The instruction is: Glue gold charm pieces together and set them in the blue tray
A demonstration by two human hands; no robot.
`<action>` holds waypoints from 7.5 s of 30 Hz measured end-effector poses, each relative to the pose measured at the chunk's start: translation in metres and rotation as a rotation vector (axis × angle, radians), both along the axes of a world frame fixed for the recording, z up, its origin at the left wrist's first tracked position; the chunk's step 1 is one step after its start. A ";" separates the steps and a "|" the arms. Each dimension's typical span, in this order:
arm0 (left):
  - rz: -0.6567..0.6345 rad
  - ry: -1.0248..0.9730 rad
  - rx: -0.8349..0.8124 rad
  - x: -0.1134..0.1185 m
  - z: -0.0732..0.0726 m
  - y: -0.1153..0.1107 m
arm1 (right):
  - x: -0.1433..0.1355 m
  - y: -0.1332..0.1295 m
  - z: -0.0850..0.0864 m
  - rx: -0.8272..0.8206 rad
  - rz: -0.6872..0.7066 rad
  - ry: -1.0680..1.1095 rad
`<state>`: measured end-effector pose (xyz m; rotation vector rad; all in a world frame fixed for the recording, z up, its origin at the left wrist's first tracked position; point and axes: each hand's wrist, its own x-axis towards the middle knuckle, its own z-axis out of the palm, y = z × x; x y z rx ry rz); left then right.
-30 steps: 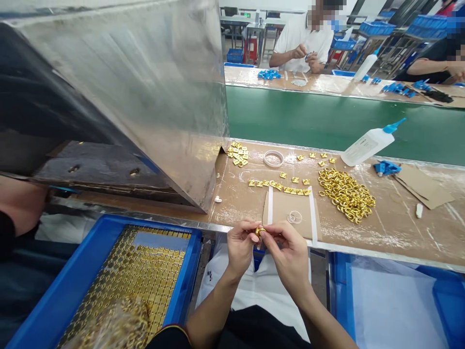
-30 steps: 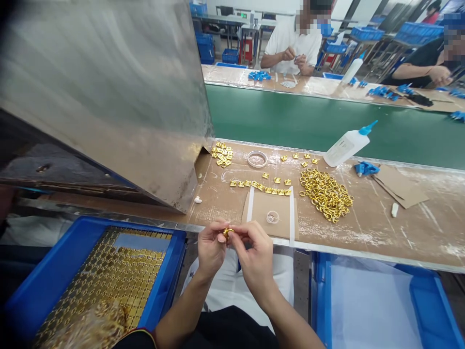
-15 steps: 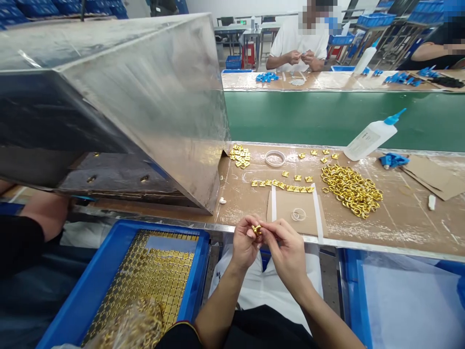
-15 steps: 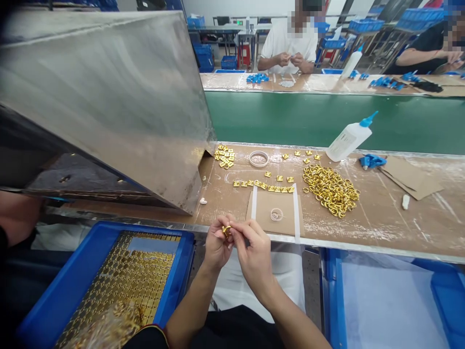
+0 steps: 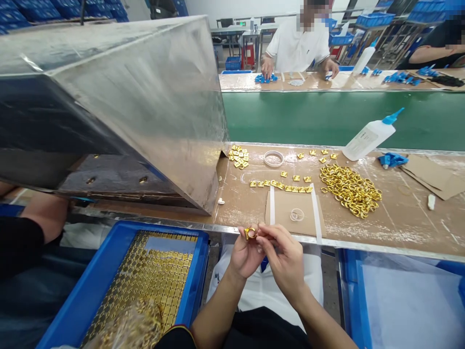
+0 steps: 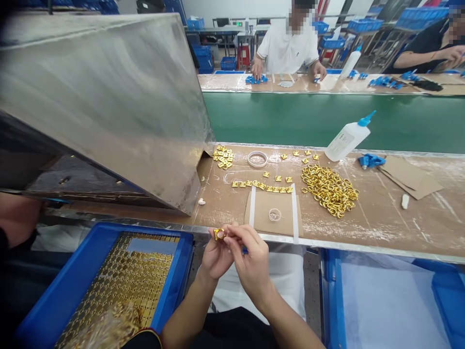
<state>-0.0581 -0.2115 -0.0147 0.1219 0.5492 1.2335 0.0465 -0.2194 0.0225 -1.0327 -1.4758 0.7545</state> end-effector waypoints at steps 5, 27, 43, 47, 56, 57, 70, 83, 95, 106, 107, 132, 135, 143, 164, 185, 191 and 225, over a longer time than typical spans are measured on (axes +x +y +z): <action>0.029 -0.116 -0.147 0.000 0.012 -0.001 | 0.004 0.001 -0.001 0.041 0.000 -0.047; 0.020 -0.123 -0.042 0.001 0.019 -0.010 | 0.005 -0.001 0.000 0.127 -0.015 -0.065; 0.092 -0.148 -0.063 -0.003 0.013 -0.009 | -0.002 0.001 -0.004 0.113 0.026 -0.045; 0.068 -0.161 -0.065 -0.005 0.017 -0.009 | -0.002 0.003 -0.003 0.119 0.031 -0.050; 0.067 -0.161 -0.028 -0.011 0.020 -0.009 | 0.001 0.009 -0.010 0.111 0.091 -0.104; 0.078 -0.155 -0.020 -0.011 0.021 -0.009 | 0.001 0.009 -0.012 0.106 0.097 -0.107; 0.167 -0.198 -0.059 -0.013 0.018 -0.014 | -0.003 0.007 -0.018 0.124 0.115 -0.167; 0.099 -0.191 -0.032 -0.007 0.018 -0.016 | 0.000 0.001 -0.017 0.190 0.052 -0.145; 0.086 -0.201 -0.037 -0.003 0.019 -0.014 | 0.002 0.001 -0.015 0.178 0.051 -0.120; 0.064 -0.190 -0.032 -0.001 0.022 -0.015 | 0.004 0.000 -0.007 0.194 0.004 -0.112; 0.052 -0.210 -0.026 -0.001 0.024 -0.014 | 0.004 0.000 -0.006 0.195 0.001 -0.114; -0.026 -0.320 -0.058 0.010 0.024 -0.024 | 0.019 -0.010 0.002 0.224 -0.035 -0.172; 0.011 -0.316 -0.065 0.009 0.026 -0.027 | 0.015 -0.011 0.004 0.192 -0.006 -0.139; 0.026 -0.279 0.005 0.004 0.040 -0.025 | 0.009 -0.009 0.004 0.151 0.048 -0.080; 0.078 -0.200 -0.030 0.000 0.033 -0.028 | 0.005 -0.010 0.003 0.047 0.120 0.035; 0.124 -0.259 -0.179 -0.011 0.029 -0.025 | -0.006 -0.007 0.002 0.047 0.177 0.010; 0.134 -0.310 -0.245 -0.008 0.027 -0.026 | -0.006 -0.007 0.003 0.055 0.146 0.031; 0.347 0.763 0.408 -0.010 0.014 -0.013 | 0.007 -0.013 -0.008 -0.268 0.157 0.230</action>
